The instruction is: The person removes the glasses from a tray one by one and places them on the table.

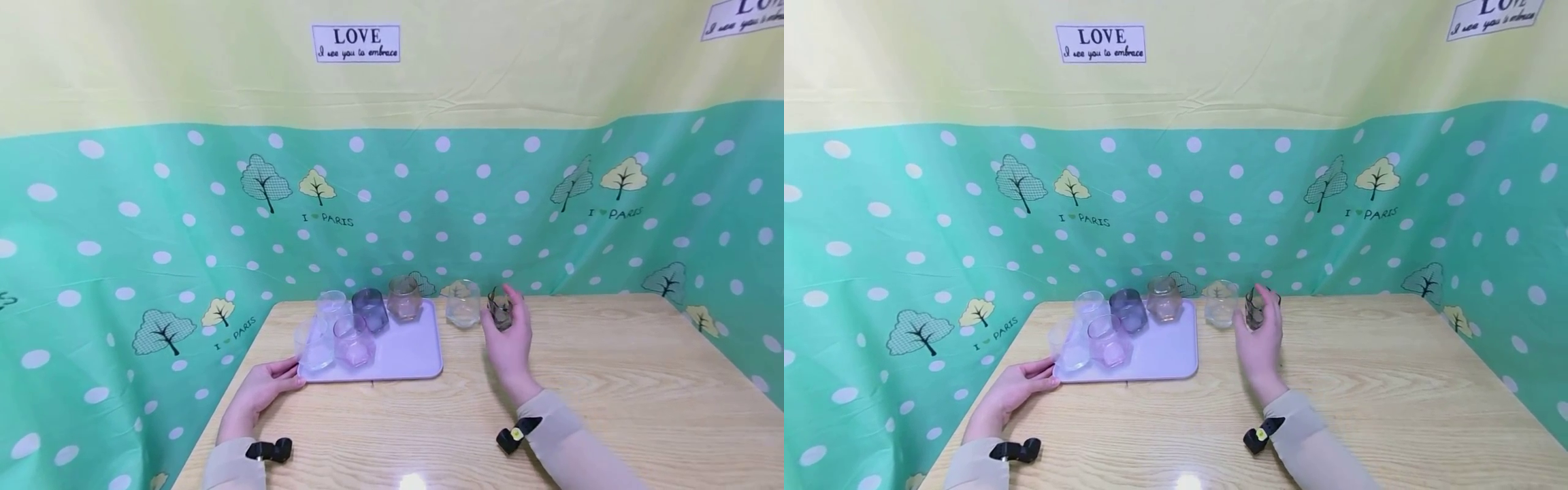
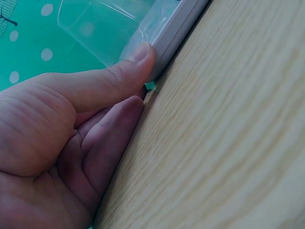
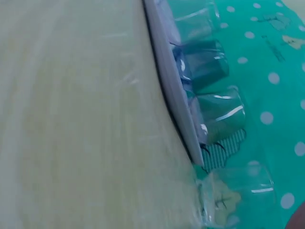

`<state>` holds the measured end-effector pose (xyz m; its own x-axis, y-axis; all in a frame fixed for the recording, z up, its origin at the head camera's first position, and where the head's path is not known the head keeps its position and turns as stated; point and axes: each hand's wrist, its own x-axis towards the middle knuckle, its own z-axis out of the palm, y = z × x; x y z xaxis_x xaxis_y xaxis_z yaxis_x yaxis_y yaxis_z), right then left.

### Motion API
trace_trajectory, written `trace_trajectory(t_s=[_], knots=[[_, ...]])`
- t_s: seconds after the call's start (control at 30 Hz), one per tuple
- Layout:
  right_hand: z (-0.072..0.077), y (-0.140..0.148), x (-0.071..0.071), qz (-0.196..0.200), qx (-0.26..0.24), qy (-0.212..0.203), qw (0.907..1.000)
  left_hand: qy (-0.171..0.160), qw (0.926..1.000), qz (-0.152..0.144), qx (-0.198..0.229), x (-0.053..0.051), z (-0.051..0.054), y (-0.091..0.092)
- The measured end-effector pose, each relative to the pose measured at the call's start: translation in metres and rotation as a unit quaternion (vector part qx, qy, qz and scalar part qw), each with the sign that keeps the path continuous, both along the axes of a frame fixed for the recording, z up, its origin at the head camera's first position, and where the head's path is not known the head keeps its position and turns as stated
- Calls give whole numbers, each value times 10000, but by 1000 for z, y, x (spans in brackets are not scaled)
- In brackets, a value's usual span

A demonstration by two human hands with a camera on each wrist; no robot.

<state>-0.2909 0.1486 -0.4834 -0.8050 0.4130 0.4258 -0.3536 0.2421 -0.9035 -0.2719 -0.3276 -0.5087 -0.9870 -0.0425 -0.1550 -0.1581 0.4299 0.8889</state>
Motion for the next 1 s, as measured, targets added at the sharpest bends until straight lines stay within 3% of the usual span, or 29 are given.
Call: trace_trajectory(t_s=[0.2, 0.37, 0.63, 0.8, 1.0], knots=[[-3, -15, 4, 204, -77, 206, 9995, 8, 10000, -19, -35, -1, -1, -2], [-6, -25, 6, 543, -152, 118, 9983, -13, 10000, -36, -55, -2, 0, -2], [-5, -41, -1, 758, 17, 80, 9971, 20, 9999, -51, -114, -2, -3, -2], [-3, -54, -7, 1043, 164, -401, 9936, 25, 10000, -47, -7, -1, -3, -2], [-3, -75, -15, 1585, 318, -1169, 9799, -15, 10000, -78, -45, -1, -2, -3]])
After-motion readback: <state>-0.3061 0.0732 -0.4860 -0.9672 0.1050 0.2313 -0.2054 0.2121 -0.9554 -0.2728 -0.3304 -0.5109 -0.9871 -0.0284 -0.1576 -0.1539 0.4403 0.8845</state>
